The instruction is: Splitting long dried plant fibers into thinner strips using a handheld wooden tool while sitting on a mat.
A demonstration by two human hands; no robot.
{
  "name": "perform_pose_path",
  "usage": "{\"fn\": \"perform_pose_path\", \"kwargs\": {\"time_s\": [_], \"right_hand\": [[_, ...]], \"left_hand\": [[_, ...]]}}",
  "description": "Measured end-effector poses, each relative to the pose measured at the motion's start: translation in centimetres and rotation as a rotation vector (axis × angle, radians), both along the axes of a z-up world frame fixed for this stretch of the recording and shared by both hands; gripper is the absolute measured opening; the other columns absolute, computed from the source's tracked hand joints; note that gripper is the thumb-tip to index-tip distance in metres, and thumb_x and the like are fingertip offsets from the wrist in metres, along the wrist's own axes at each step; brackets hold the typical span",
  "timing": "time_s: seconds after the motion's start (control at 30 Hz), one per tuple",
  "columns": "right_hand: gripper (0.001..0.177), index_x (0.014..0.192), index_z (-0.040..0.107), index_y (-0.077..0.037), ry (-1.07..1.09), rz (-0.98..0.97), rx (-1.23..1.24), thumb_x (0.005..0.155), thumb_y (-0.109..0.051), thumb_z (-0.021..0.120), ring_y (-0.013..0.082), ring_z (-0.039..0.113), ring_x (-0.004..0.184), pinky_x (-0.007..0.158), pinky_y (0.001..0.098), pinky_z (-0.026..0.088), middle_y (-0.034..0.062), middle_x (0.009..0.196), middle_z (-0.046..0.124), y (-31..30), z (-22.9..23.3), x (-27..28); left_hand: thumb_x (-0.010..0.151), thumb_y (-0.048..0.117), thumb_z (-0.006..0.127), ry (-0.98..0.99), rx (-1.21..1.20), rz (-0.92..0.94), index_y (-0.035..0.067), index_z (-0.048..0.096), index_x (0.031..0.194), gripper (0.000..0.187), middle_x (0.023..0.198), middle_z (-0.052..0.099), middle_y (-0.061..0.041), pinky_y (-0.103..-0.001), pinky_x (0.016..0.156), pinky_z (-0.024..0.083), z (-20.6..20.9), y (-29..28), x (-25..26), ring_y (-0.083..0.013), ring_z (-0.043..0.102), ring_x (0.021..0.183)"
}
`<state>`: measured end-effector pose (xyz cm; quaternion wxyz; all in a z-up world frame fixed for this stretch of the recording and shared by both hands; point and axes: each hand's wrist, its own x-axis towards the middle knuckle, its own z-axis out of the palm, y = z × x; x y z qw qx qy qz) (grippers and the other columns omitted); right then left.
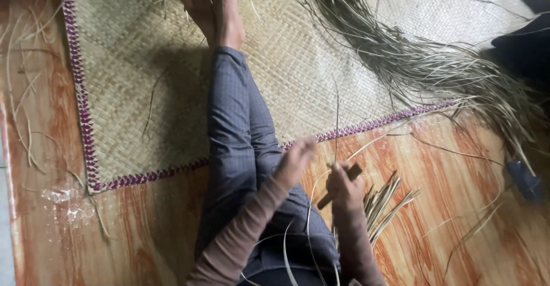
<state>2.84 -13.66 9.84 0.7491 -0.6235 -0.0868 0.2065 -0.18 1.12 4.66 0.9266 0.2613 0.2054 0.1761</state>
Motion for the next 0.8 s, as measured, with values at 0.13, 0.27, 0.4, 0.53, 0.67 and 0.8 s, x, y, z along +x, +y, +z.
{"fn": "perform_pose_path", "kwargs": {"time_s": [0.13,0.27,0.4,0.53,0.67,0.8], "right_hand": [[0.012,0.097,0.067,0.006,0.119,-0.038,0.093,0.094,-0.006,0.065,0.0063,0.033,0.036,0.035,0.0218,0.026,-0.0035,0.05,0.03,2.1,0.8,0.0],[0.01,0.096,0.071,0.005,0.173,-0.02,0.122,0.09,-0.004,0.071,0.0068,0.031,0.034,0.033,0.0213,0.025,-0.0015,0.047,0.03,2.0,-2.0,0.4],[0.009,0.096,0.072,0.006,0.201,-0.008,0.123,0.09,0.0,0.07,0.0059,0.029,0.035,0.032,0.0209,0.024,-0.0025,0.049,0.027,2.6,-0.7,-0.3],[0.009,0.096,0.073,0.003,0.196,0.014,0.13,0.091,-0.003,0.068,0.0056,0.033,0.034,0.032,0.0202,0.027,-0.0026,0.048,0.031,3.1,-0.2,-0.6],[0.014,0.099,0.071,0.007,0.213,0.053,0.218,0.093,-0.002,0.063,0.0056,0.03,0.029,0.029,0.022,0.027,-0.0048,0.049,0.026,2.1,-3.5,0.6],[0.015,0.101,0.07,0.009,0.24,0.096,0.3,0.092,0.0,0.062,0.0068,0.03,0.027,0.025,0.0236,0.027,-0.0038,0.048,0.026,0.6,-8.0,2.6]], "left_hand": [[0.099,0.017,0.071,0.194,0.768,-0.179,0.009,0.075,0.107,0.012,0.092,0.078,-0.008,-0.03,0.08,0.063,4.3,-1.3,-3.5,-0.0144,0.075,0.089],[0.095,0.014,0.069,0.305,1.07,-0.058,0.013,0.076,0.097,0.007,0.083,0.079,-0.005,-0.033,0.075,0.062,7.2,-1.1,-4.7,-0.0199,0.078,0.082],[0.095,0.016,0.068,0.375,1.357,0.084,0.015,0.072,0.093,0.005,0.076,0.075,-0.005,-0.035,0.068,0.06,5.0,-2.0,-5.1,-0.0246,0.076,0.075],[0.094,0.02,0.067,0.413,1.556,0.198,0.019,0.067,0.092,0.002,0.073,0.069,0.002,-0.034,0.07,0.057,3.0,-2.6,-4.8,-0.0204,0.073,0.074],[0.099,0.02,0.06,0.349,1.51,0.114,0.017,0.064,0.095,0.006,0.076,0.068,-0.004,-0.041,0.075,0.055,3.8,-2.3,-5.1,-0.029,0.073,0.08],[0.101,0.026,0.059,0.319,1.471,0.028,0.022,0.062,0.094,0.009,0.076,0.066,0.004,-0.035,0.078,0.051,3.0,-1.7,-5.2,-0.0224,0.071,0.081]]}}
